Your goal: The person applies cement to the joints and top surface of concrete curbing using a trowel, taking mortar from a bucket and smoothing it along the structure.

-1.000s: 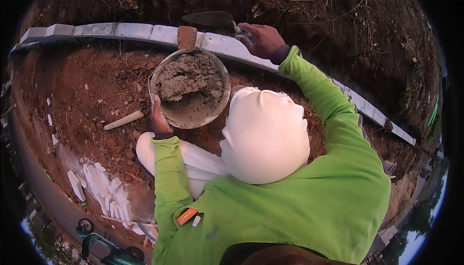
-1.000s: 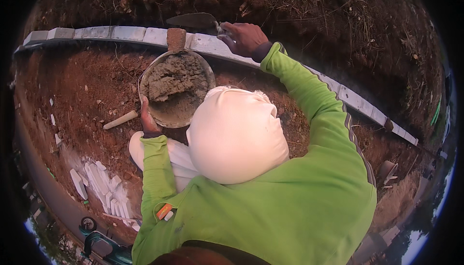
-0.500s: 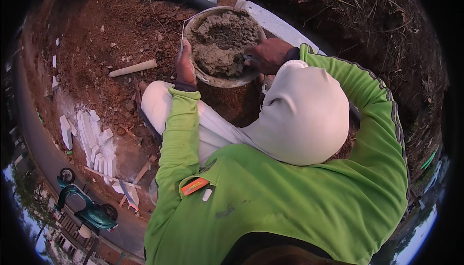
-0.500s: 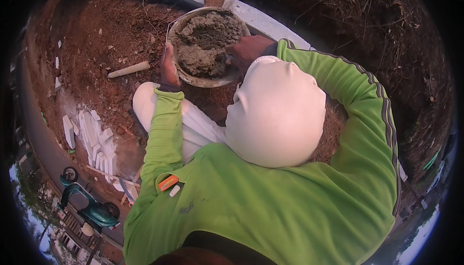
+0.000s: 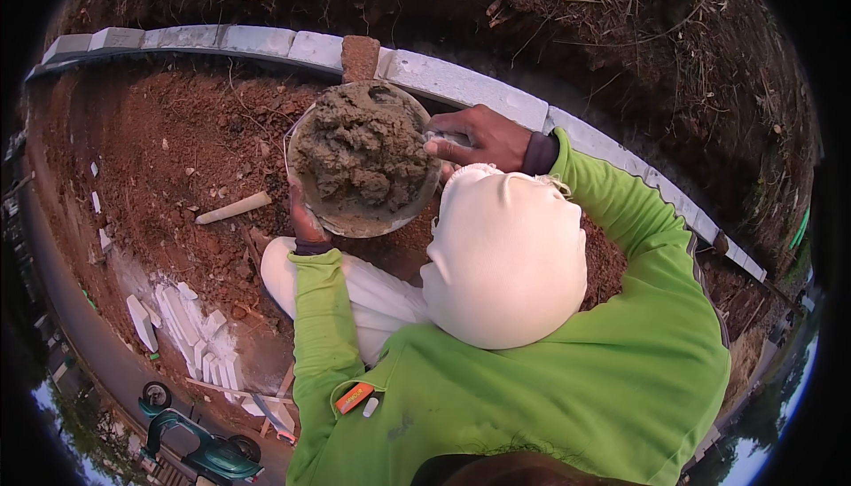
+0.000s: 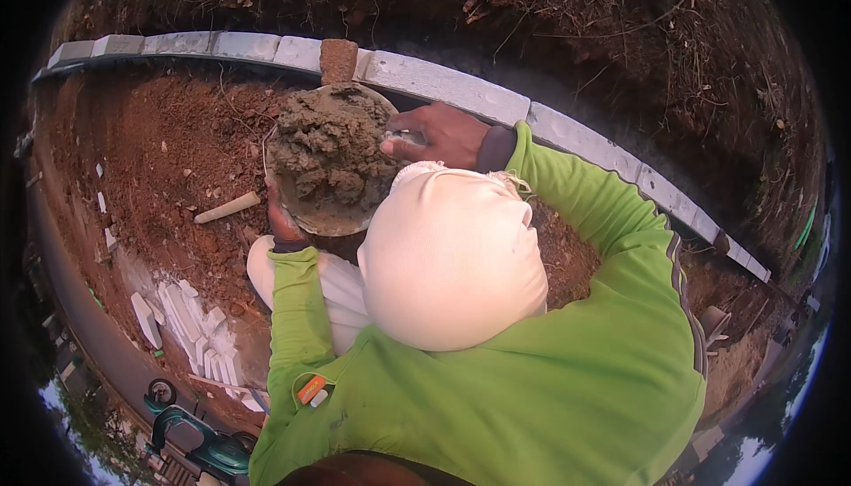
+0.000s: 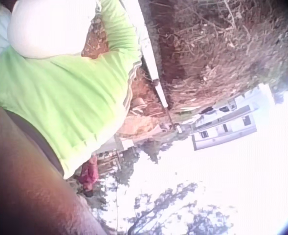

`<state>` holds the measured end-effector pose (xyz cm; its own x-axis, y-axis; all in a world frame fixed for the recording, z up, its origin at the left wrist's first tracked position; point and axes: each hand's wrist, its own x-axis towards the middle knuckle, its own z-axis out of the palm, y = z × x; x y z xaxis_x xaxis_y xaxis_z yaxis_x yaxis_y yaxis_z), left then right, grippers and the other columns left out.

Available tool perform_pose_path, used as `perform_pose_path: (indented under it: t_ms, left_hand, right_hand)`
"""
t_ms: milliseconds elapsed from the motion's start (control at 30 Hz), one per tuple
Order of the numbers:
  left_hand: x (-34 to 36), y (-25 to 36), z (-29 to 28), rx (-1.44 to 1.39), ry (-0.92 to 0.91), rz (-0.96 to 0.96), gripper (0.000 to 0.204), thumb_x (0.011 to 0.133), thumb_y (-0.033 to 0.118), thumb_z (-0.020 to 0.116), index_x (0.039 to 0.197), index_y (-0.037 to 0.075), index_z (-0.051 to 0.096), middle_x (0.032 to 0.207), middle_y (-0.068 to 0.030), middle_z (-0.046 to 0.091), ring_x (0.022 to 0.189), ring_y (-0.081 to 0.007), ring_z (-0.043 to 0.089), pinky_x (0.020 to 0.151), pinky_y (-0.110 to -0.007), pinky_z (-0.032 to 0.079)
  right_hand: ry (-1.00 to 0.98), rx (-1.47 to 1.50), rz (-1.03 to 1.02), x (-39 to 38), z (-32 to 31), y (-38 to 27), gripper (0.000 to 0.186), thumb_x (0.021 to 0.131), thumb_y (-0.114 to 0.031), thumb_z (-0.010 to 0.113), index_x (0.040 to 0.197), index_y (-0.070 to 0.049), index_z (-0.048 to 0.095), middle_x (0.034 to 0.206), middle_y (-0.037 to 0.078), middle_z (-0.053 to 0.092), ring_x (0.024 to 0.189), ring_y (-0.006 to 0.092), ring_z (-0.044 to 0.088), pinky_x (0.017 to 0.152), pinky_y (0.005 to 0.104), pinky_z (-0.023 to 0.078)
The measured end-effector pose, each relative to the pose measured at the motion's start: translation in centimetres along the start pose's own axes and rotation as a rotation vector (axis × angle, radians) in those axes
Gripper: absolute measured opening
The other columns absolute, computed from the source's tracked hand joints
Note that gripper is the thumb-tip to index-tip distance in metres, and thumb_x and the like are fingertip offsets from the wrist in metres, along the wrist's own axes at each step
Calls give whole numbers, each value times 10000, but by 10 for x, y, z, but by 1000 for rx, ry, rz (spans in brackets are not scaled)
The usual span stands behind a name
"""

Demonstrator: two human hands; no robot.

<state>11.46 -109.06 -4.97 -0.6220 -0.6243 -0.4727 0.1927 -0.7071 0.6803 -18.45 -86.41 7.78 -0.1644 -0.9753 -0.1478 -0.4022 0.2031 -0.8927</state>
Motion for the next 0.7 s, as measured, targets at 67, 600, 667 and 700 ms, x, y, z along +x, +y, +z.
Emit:
perform_pose_path:
  t_ms: [67,600,667,700]
  left_hand:
    - [4,-5,-6,37,-8,-8,614,1048,474,468,1508,73,402,1464,-117,506,1304,-299,520,1103,-464,421]
    - [-2,0,-14,159,126,-1,547,1040,339,467,1496,43,411,1471,-108,495,1308,-287,522,1102,-455,429]
    - [-2,4,2,123,82,-3,533,1037,329,485,1480,36,433,1436,-111,529,1286,-284,542,1091,-445,440]
    - [-1,4,7,101,67,-11,527,1035,324,494,1471,33,445,1418,-113,546,1275,-283,552,1085,-440,446]
  right_hand:
    - [162,-90,45,0,-22,-6,487,994,-445,567,1105,17,675,934,274,690,863,460,667,777,494,515]
    - [461,-663,296,51,-27,71,350,937,-357,613,1201,-127,634,900,160,696,777,373,688,654,479,547]
    - [449,-607,119,28,-39,43,339,930,-357,639,1177,-125,649,871,153,693,751,357,684,635,471,538]
    - [354,-660,82,21,-47,28,334,928,-349,646,1176,-125,650,857,152,691,742,353,682,631,471,534]
